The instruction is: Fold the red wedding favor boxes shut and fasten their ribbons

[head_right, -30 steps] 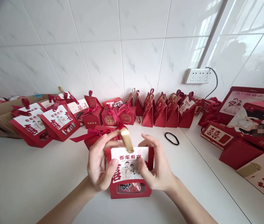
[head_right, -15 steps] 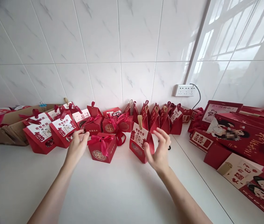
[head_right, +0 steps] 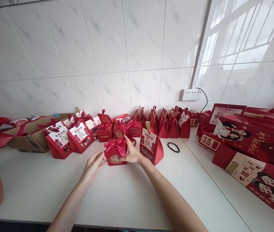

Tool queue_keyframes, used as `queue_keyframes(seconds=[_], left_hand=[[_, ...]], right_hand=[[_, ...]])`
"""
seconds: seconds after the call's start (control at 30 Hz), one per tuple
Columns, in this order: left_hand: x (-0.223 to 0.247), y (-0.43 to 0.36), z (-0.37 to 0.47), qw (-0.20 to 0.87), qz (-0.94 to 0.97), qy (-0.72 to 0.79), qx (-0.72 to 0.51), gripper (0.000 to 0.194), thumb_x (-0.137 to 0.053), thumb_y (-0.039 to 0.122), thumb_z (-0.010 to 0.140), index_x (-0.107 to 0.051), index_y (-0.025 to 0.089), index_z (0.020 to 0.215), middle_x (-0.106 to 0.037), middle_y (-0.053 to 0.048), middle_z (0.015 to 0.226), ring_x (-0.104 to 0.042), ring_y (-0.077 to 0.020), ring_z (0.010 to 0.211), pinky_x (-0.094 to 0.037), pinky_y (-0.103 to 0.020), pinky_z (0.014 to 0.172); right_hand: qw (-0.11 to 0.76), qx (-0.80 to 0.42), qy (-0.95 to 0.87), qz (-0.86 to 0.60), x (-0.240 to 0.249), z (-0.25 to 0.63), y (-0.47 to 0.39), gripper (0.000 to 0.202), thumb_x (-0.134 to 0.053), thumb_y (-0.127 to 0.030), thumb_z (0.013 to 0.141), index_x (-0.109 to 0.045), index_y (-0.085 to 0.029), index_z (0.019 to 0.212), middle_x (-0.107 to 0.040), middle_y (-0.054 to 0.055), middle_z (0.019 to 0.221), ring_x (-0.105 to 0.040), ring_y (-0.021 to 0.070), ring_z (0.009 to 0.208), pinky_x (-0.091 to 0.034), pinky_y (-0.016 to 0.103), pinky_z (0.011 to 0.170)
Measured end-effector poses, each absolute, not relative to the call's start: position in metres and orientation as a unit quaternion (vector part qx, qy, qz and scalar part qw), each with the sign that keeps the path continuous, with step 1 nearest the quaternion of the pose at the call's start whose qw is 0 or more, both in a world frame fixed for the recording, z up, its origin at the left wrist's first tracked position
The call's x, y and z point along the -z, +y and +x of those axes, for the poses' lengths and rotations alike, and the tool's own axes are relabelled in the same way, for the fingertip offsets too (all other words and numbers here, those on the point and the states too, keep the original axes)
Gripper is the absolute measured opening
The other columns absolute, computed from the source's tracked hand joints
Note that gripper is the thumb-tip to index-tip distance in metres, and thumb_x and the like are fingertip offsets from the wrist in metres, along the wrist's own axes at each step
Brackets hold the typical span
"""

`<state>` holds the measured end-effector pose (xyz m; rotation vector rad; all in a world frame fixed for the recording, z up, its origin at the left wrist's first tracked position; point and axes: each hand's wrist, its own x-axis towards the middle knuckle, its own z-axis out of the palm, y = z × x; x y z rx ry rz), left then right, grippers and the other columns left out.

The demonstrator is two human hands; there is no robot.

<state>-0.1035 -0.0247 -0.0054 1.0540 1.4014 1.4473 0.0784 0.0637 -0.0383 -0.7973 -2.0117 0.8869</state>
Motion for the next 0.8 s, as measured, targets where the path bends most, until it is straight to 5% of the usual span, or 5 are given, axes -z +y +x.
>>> queue_keyframes(seconds=[0.17, 0.27, 0.47, 0.67, 0.8], left_hand=[[-0.002, -0.061, -0.093, 0.446, 0.464, 0.533, -0.549, 0.041, -0.072, 0.049, 0.063, -0.064, 0.017, 0.085, -0.060, -0.003, 0.076, -0.062, -0.0195, 0.081, -0.057, -0.041, 0.083], [-0.009, -0.080, -0.081, 0.434, 0.483, 0.537, -0.538, 0.034, -0.075, 0.044, 0.063, -0.064, 0.017, 0.080, -0.065, -0.007, 0.089, -0.063, -0.0257, 0.095, -0.052, -0.043, 0.091], [-0.038, -0.117, -0.034, 0.380, 0.583, 0.388, -0.604, 0.047, -0.052, 0.062, 0.083, -0.064, 0.020, 0.102, -0.063, -0.007, 0.108, -0.059, -0.0265, 0.109, -0.049, -0.040, 0.097], [-0.058, -0.143, 0.019, 0.213, 0.697, 0.307, -0.612, 0.006, -0.063, 0.021, 0.087, -0.060, 0.022, 0.093, -0.059, -0.002, 0.100, -0.060, -0.0137, 0.099, -0.054, -0.021, 0.080], [-0.055, -0.156, 0.044, 0.065, 0.735, 0.253, -0.626, 0.010, -0.064, 0.011, 0.085, -0.060, 0.020, 0.088, -0.057, -0.003, 0.097, -0.061, -0.0144, 0.095, -0.056, -0.026, 0.081]], right_hand=[[0.442, -0.279, -0.801, -0.293, 0.021, 0.114, 0.016, 0.109, -0.079, -0.028, 0.066, -0.012, -0.022, 0.152, -0.031, 0.019, 0.145, -0.035, 0.0331, 0.138, -0.035, 0.052, 0.113], [0.504, -0.125, -0.808, -0.277, -0.001, 0.148, -0.030, 0.100, -0.074, -0.029, 0.075, -0.011, -0.029, 0.153, -0.032, 0.016, 0.147, -0.035, 0.0335, 0.138, -0.039, 0.054, 0.110], [0.537, 0.066, -0.792, -0.282, -0.035, 0.196, -0.103, 0.096, -0.072, -0.025, 0.079, -0.012, -0.031, 0.154, -0.040, 0.015, 0.144, -0.045, 0.0332, 0.130, -0.047, 0.055, 0.102], [0.522, 0.098, -0.778, -0.336, -0.028, 0.223, -0.141, 0.094, -0.068, -0.020, 0.082, -0.010, -0.030, 0.155, -0.037, 0.015, 0.146, -0.042, 0.0294, 0.134, -0.047, 0.051, 0.104], [0.540, 0.109, -0.746, -0.374, -0.016, 0.233, -0.155, 0.092, -0.070, -0.024, 0.082, -0.012, -0.031, 0.154, -0.038, 0.015, 0.145, -0.043, 0.0311, 0.134, -0.046, 0.054, 0.103]])
